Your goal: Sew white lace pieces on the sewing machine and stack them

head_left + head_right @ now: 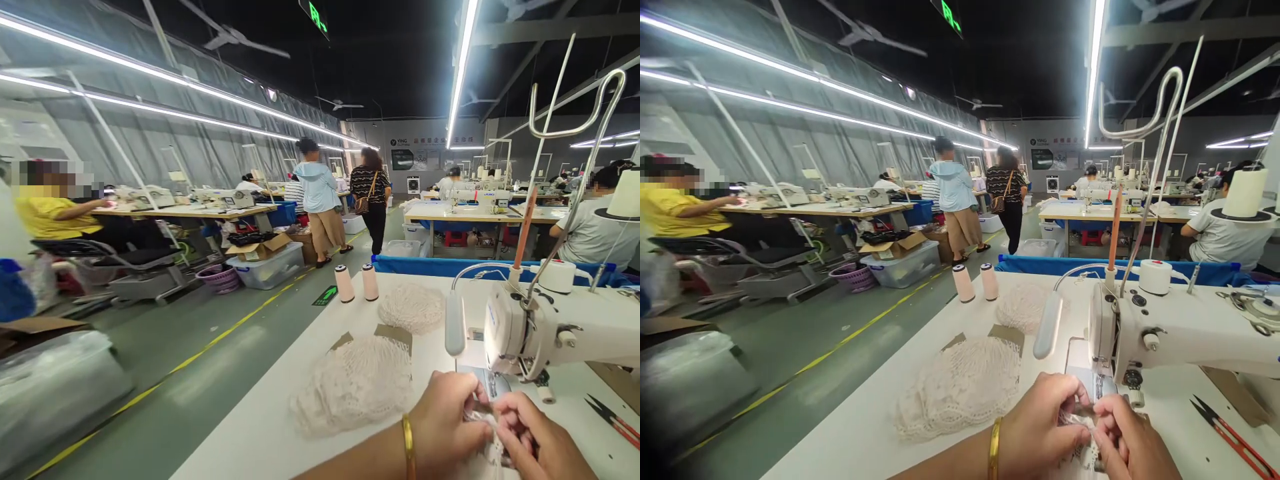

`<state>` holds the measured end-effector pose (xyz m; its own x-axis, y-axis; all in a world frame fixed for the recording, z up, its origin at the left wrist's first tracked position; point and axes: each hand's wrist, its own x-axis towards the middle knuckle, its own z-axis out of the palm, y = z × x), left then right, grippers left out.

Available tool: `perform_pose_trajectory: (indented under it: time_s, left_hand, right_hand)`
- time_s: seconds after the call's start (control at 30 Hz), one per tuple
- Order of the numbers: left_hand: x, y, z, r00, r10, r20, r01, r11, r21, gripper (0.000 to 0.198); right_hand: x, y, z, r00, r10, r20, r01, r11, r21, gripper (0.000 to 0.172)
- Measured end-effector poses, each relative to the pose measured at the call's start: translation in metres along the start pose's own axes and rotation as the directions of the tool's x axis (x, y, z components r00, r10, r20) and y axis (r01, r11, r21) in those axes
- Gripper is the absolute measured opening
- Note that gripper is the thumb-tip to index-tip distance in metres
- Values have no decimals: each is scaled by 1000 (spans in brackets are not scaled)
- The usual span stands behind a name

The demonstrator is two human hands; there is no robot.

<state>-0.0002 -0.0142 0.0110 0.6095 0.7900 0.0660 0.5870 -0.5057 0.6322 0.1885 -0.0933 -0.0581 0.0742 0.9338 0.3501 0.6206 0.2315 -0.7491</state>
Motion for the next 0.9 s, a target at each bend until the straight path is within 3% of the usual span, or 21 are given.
perform_pose_trajectory:
  time_s: [0.1,0.23,0.43,0.67,0.9]
  left_hand:
    - [1,4,-7,998,38,44,-38,999,-9,12]
    - [5,5,-11,991,127,32,-123,987,-106,20]
    - [6,4,-9,990,105,95,-82,972,-221,23]
    - [6,9,-7,990,139,19,-129,955,-266,32]
    - [5,11,-9,988,151,-11,-149,954,-259,31]
  right_hand:
    - [3,-17,-16,997,19,79,-18,1000,-7,24]
    - [10,-39,-30,987,74,146,-71,997,-25,20]
    - [11,-46,-29,984,131,117,-130,991,-22,12]
    - [11,-44,-25,980,155,125,-162,986,44,11]
    - [10,-43,-25,993,112,30,-113,994,14,6]
